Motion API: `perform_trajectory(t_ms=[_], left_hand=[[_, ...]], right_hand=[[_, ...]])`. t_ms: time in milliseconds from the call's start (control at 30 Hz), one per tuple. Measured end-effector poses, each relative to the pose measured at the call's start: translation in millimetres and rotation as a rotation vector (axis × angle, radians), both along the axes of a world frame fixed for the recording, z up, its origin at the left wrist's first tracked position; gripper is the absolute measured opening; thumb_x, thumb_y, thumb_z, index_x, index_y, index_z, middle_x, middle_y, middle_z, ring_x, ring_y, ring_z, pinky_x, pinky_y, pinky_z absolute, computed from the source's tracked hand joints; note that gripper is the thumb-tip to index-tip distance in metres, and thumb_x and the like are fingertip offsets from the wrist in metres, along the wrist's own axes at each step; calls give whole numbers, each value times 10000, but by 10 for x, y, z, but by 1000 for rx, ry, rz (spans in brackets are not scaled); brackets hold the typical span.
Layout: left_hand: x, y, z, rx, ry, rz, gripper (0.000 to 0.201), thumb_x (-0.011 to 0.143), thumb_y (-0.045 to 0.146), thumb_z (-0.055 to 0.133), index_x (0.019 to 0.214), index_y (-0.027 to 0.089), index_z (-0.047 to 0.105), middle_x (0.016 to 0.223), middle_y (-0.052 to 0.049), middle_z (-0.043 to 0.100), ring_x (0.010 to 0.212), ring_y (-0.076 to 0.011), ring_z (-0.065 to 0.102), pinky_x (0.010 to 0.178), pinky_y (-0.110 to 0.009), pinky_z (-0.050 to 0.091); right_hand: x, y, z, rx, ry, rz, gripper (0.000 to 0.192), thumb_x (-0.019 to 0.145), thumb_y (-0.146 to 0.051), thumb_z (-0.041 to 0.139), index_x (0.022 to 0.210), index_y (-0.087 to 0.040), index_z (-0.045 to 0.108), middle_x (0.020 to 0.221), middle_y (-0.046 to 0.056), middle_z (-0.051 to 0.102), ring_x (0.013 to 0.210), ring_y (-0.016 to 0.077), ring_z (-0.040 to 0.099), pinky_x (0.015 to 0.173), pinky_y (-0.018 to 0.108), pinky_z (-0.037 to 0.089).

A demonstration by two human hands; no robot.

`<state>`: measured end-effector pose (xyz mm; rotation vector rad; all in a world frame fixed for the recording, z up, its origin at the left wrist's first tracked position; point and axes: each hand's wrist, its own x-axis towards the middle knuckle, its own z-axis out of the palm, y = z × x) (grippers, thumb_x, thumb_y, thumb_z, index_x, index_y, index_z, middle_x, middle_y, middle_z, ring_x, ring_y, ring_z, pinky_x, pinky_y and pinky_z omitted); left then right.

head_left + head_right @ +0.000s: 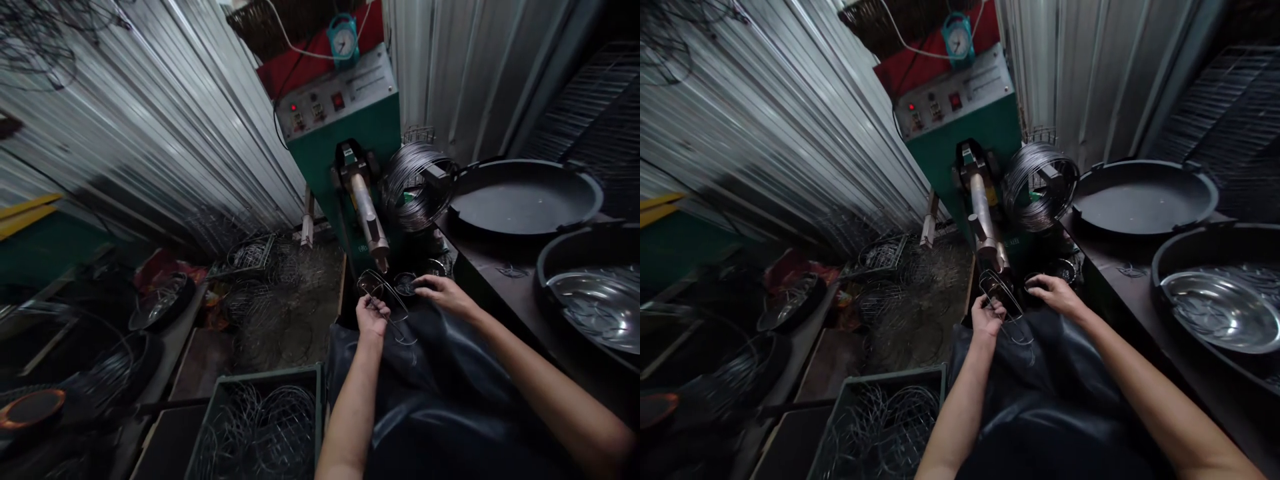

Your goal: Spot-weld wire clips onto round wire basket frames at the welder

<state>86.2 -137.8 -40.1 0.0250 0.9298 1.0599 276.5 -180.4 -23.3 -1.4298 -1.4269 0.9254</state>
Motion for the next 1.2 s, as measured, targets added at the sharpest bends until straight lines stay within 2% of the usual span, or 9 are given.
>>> perform_trajectory(t_ms=[100,233,433,533,633,800,967,1133,1200], left_hand=[[35,-31,-2,-43,-103,17,322,809,376,572,622,147,444,557,33,371,423,-32,329,354,-145,231],[97,-60,10,3,-73,85,308,788,315,617,628,167,400,535,67,300,399,-21,269,354,-146,199],[152,-104,22,24,-47,148,321,791,328,553,604,188,333,526,71,274,392,-31,257,373,-172,207],[183,-117,44,67,-45,219,272,774,271,545,621,190,336,525,76,272,395,-36,272,386,-176,202],[202,-123,62,84,-59,278,227,778,234,518,636,190,346,519,81,255,392,-39,265,393,-178,198],[186,-158,60,68,-29,233,273,758,289,548,626,195,328,518,83,249,392,-39,259,399,-183,207],[190,-182,74,39,-51,231,286,761,311,537,621,199,314,515,80,233,391,-41,236,399,-185,206],[216,-182,82,42,-134,257,214,764,245,502,634,196,339,508,75,241,393,-49,249,402,-187,210],[226,-187,71,56,-135,257,205,763,242,499,638,195,344,512,74,235,395,-49,249,403,-187,205]], right_hand=[[-119,-255,-184,7,11,-66,299,736,-431,606,892,-185,674,885,63,699,877,252,637,820,377,494],[-334,-478,-333,149,-99,-142,241,781,-387,569,914,-203,649,899,71,680,862,244,631,794,382,500],[-435,-454,-423,356,-465,-207,201,856,-226,421,928,-218,609,884,87,651,836,240,613,762,379,504],[-485,-424,-461,399,-643,-239,210,868,-204,394,908,-191,600,850,116,644,808,258,605,740,379,497],[-550,-432,-492,416,-716,-215,210,864,-190,390,911,-172,594,831,128,640,785,264,602,719,376,495],[-507,-443,-456,405,-611,-168,200,835,-181,409,947,-201,574,847,94,625,809,247,600,731,363,499],[-410,-421,-378,373,-415,-150,162,849,-292,467,952,-221,570,957,92,620,898,242,598,801,385,496],[-432,-421,-340,306,-291,-166,166,831,-354,513,895,-212,571,894,79,645,852,240,619,777,381,505],[-447,-421,-311,293,-263,-180,198,821,-368,539,926,-205,575,905,74,651,845,238,627,778,377,509]])
